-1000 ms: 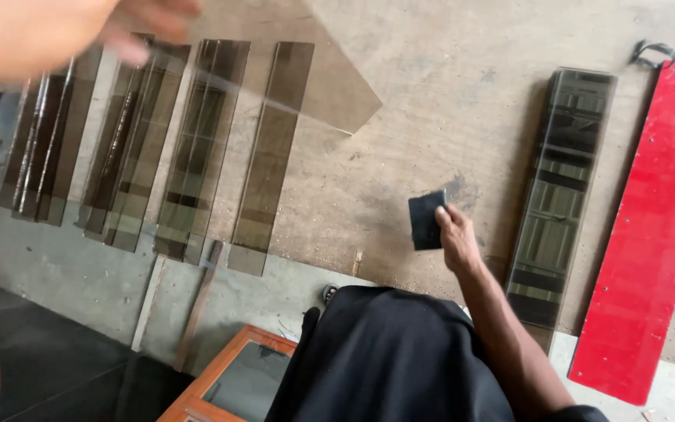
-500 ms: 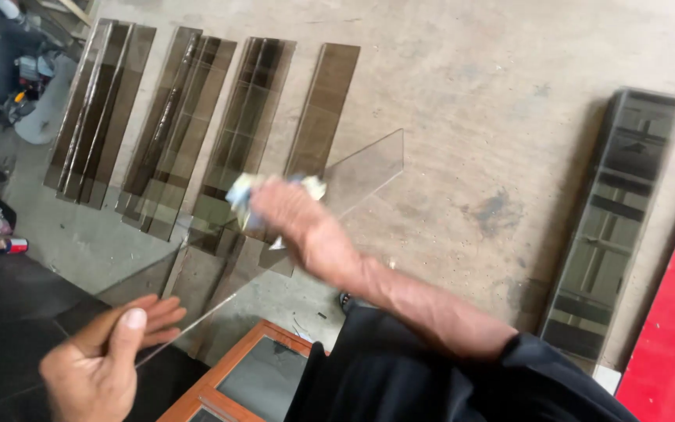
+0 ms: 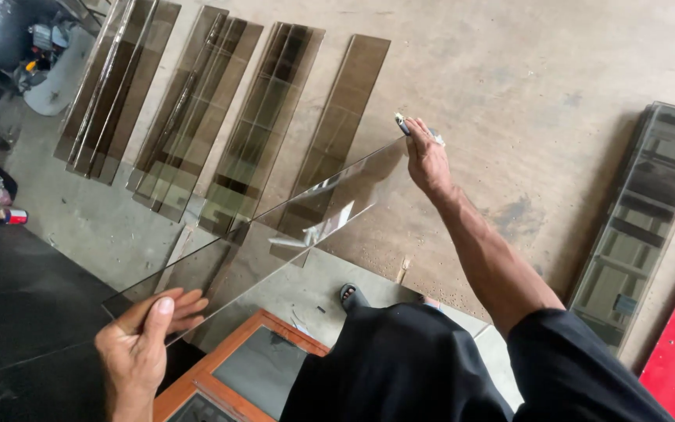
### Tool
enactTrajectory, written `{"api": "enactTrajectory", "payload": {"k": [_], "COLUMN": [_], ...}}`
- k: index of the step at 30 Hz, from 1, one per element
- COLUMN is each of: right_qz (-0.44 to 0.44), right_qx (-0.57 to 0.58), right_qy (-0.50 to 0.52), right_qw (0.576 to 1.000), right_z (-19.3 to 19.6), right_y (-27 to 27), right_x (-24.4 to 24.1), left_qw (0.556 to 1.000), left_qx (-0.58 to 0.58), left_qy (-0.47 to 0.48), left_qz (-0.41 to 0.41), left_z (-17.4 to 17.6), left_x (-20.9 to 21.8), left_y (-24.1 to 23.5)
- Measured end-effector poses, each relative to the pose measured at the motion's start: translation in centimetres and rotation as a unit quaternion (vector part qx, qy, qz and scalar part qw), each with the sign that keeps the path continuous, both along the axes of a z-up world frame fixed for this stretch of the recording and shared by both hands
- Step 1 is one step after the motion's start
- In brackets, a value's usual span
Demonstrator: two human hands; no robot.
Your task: Sanding the sharp edges of glass panels using sandpaper
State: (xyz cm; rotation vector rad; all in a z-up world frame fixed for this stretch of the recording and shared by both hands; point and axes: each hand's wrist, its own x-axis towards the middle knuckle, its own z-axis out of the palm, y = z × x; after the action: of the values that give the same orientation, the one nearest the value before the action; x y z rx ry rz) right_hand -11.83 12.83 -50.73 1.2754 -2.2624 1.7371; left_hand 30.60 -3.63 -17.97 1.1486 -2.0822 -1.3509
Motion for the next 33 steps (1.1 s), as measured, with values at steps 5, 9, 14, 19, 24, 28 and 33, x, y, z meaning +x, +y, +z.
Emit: {"api": "enactTrajectory", "payload": {"k": [5, 9, 14, 19, 24, 28, 33], "right_qz": [0.102, 0.141, -0.028, 0.147, 0.031, 0.090, 0.101], "right_qx": [0.061, -0.014, 0.023, -0.015, 0.130, 0.065, 0.073], "right_qy": [-0.029, 0.133, 0.074, -0.085, 0.156, 0.194, 0.204], "right_qw": [0.993, 0.981, 0.997, 0.985, 0.979, 0.975, 0.971], "right_z": [12.5, 16.8, 15.8, 24.4, 17.0, 23.9, 20.5], "right_y": [-4.2, -6.7, -5.0, -10.6, -9.7, -13.2, -9.9], "right_x": [15.7, 22.7, 17.5, 34.0, 26.8, 36.5, 28.7], "left_qw": [1.000, 0.997, 0.997, 0.995, 0.990, 0.988, 0.983], "left_qx": [0.002, -0.017, 0.026, -0.089, -0.004, -0.024, -0.075], "left_qy": [0.023, 0.060, 0.064, 0.007, 0.104, 0.107, 0.096], "left_qz": [-0.006, -0.034, -0.040, -0.045, -0.091, -0.113, -0.136], "left_z": [-0.1, -1.8, -2.3, -6.0, -6.0, -9.0, -10.3], "left_x": [-0.2, 0.9, 2.2, 4.4, 4.8, 4.9, 6.2], "left_y": [0.1, -0.7, -0.9, -3.1, -3.8, -5.2, -7.1]}}
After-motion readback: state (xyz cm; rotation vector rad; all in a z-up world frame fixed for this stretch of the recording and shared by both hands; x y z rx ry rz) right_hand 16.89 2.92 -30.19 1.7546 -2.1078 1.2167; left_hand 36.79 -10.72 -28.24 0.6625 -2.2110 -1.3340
